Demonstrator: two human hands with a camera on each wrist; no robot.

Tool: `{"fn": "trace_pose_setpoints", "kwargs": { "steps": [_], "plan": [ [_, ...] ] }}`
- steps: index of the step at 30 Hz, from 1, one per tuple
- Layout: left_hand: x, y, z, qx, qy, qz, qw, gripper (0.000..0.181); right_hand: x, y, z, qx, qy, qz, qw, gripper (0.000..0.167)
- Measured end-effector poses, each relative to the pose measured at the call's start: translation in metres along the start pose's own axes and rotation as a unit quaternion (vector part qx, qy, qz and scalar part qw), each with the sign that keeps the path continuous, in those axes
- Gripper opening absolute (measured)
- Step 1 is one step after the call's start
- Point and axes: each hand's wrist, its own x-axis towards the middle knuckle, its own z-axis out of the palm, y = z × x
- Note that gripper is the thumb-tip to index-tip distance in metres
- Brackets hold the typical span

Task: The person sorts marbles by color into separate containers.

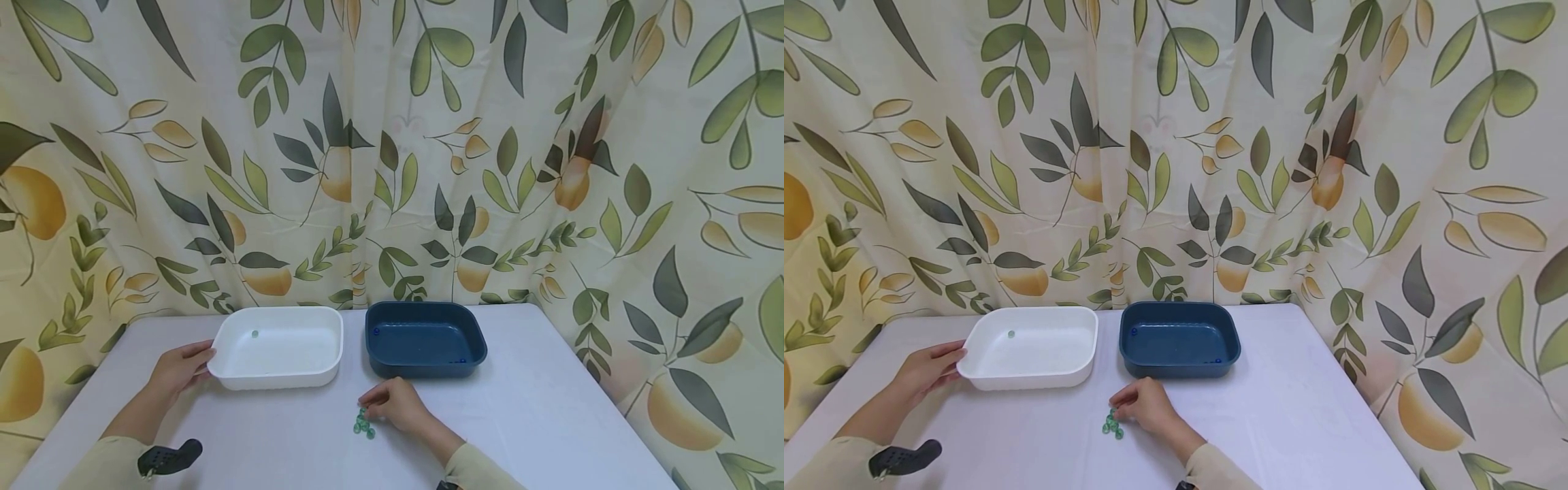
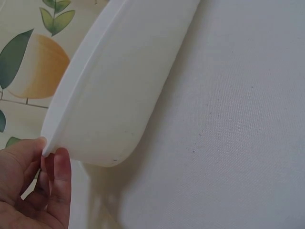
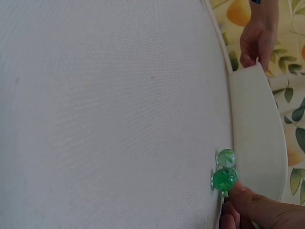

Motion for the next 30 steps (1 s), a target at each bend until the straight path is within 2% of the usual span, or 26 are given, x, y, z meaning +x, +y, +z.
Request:
{"fn": "trace_pose_setpoints", "kwargs": {
  "steps": [21,30],
  "plan": [
    [0.0035,-0.004,-0.0003,-0.007,0.002,0.0,1.0,0.061,0.0002,-0.0035,0.002,-0.022,0.005,0.015,0.9996,0.017],
    [0.0033,-0.0053,-0.0003,-0.008,0.0,-0.002,1.0,0.062,0.0019,-0.0044,-0.0013,-0.017,-0.009,0.023,0.9995,0.014]
  ]
}}
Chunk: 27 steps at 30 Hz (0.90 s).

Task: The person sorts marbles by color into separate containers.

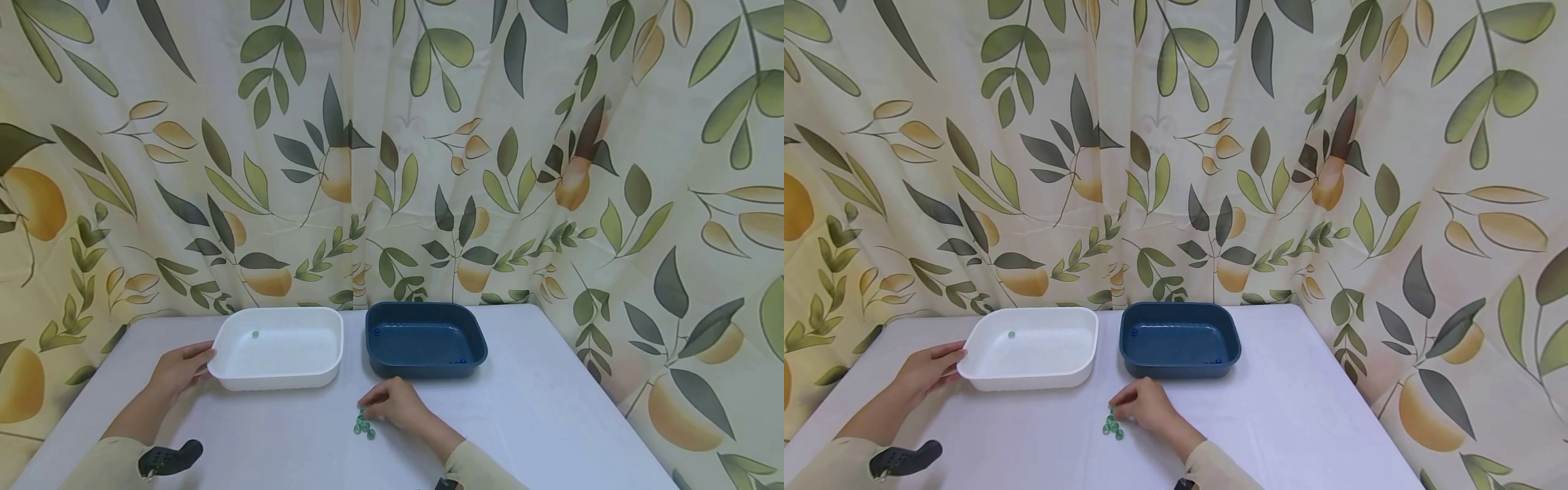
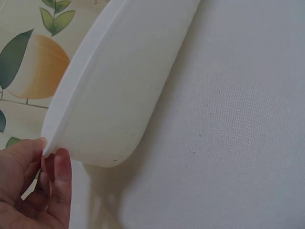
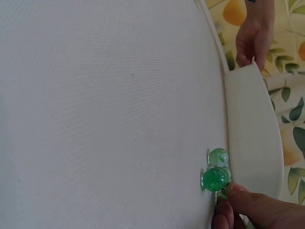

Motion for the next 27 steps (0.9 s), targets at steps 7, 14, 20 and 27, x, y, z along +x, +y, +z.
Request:
{"fn": "trace_pose_setpoints", "kwargs": {
  "steps": [7,14,20,27],
  "plan": [
    [0.001,0.001,0.0,-0.001,0.0,-0.004,1.0,0.062,0.001,-0.004,-0.003,0.018,-0.011,0.009,0.9997,0.013],
    [0.001,0.0,-0.001,0.001,-0.004,-0.002,1.0,0.063,0.004,-0.005,-0.005,0.033,-0.013,0.037,0.9987,0.011],
    [0.0,0.001,0.0,0.0,-0.004,-0.001,1.0,0.063,0.007,-0.01,-0.006,0.073,-0.002,0.054,0.9959,0.012],
    [-0.001,0.003,0.0,0.002,-0.002,-0.005,1.0,0.062,0.011,-0.023,-0.004,0.118,-0.009,0.058,0.9912,0.015]
  ]
}}
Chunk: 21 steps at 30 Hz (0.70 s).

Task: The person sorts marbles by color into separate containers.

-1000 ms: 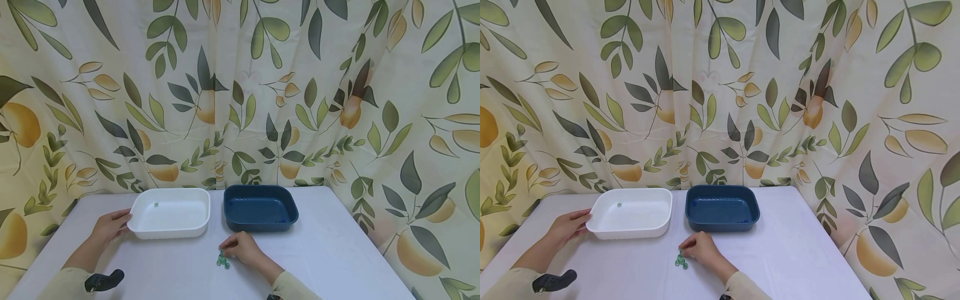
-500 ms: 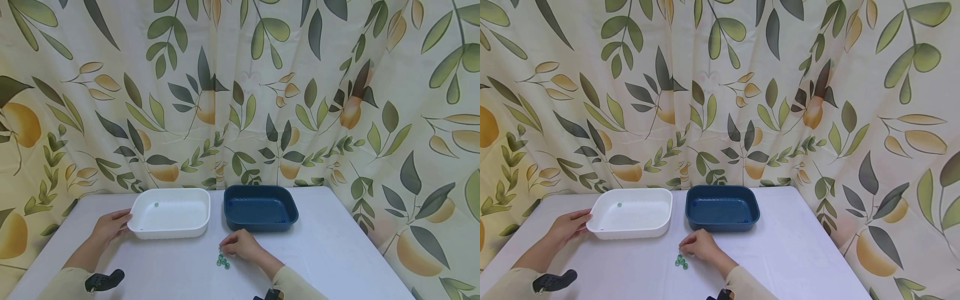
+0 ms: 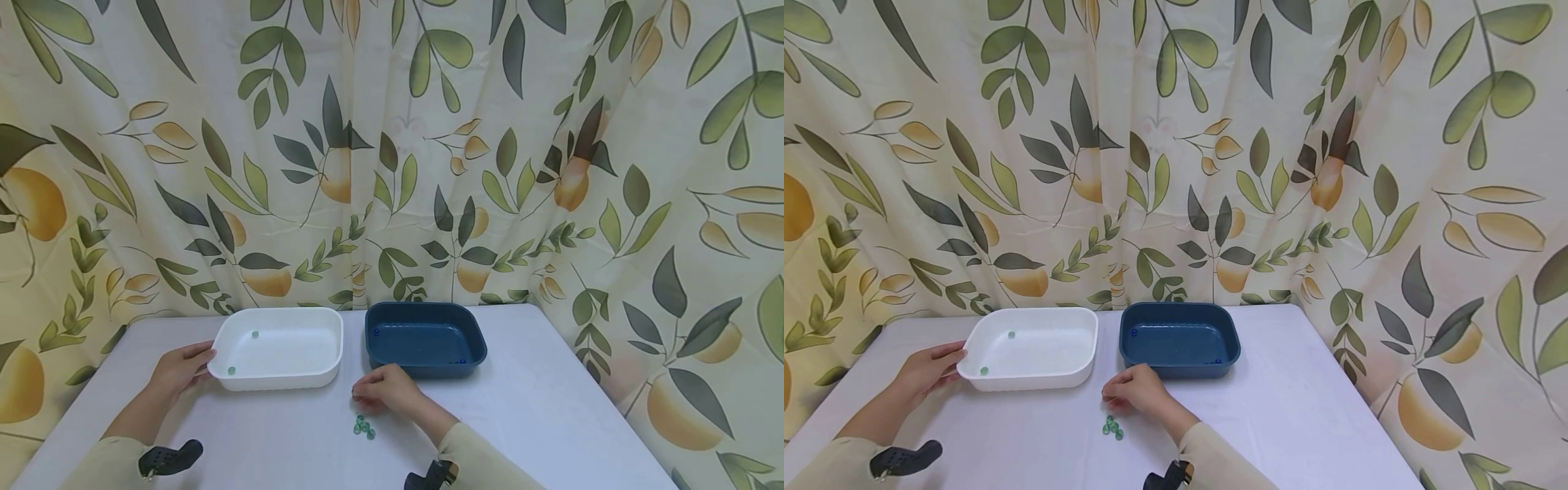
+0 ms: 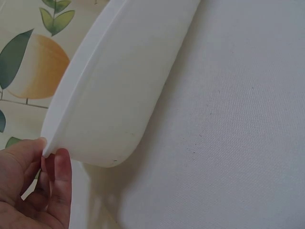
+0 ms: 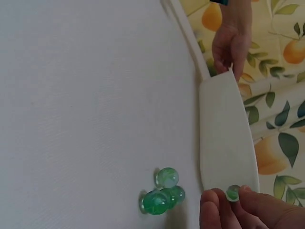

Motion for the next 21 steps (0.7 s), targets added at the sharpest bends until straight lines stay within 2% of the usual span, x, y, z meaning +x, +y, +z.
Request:
{"fn": "trace_pose_setpoints", "kwargs": {
  "steps": [5,15,21],
  "plan": [
    [0.0,0.0,0.0,-0.001,-0.001,-0.002,1.0,0.062,0.005,-0.013,0.004,0.018,-0.007,0.0,0.9998,0.016],
    [0.0,0.0,0.0,-0.005,0.0,0.001,1.0,0.06,0.022,-0.049,0.011,0.053,0.007,0.012,0.9985,0.019],
    [0.0,0.0,0.0,-0.004,0.0,0.002,1.0,0.06,0.035,-0.062,0.01,0.069,0.019,0.024,0.9972,0.02]
  ]
}}
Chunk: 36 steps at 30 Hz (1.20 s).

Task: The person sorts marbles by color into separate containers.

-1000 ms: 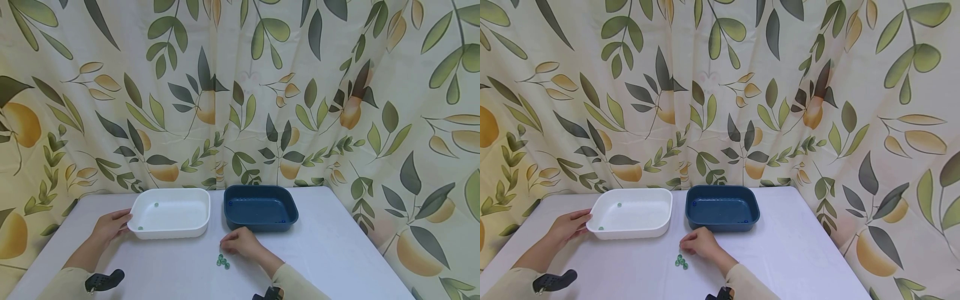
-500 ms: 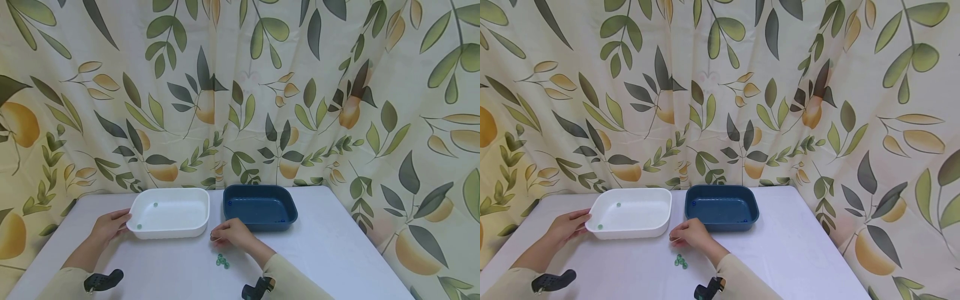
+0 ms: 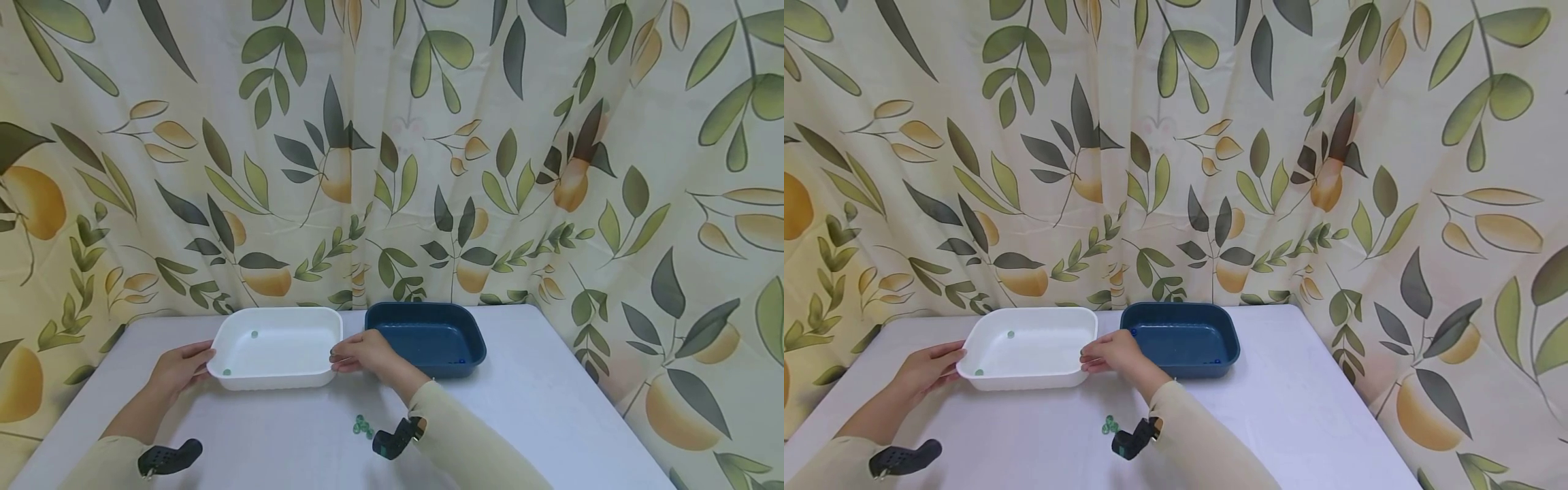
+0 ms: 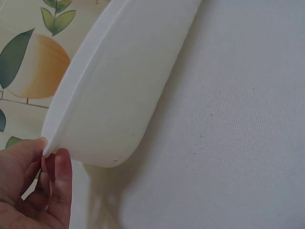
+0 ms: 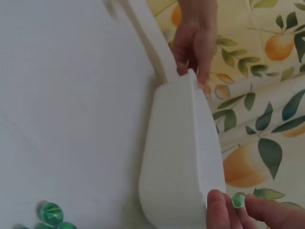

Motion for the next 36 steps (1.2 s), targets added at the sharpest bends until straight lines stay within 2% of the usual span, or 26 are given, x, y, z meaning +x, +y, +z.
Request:
{"fn": "trace_pose_setpoints", "kwargs": {
  "steps": [10,36],
  "plan": [
    [0.0,-0.001,0.002,-0.003,0.003,-0.001,1.0,0.061,0.016,-0.002,0.002,0.01,0.0,0.033,0.9994,0.018],
    [-0.001,0.0,0.001,-0.008,0.0,0.001,1.0,0.062,0.02,-0.002,0.006,-0.042,-0.009,0.019,0.9989,0.02]
  ]
}}
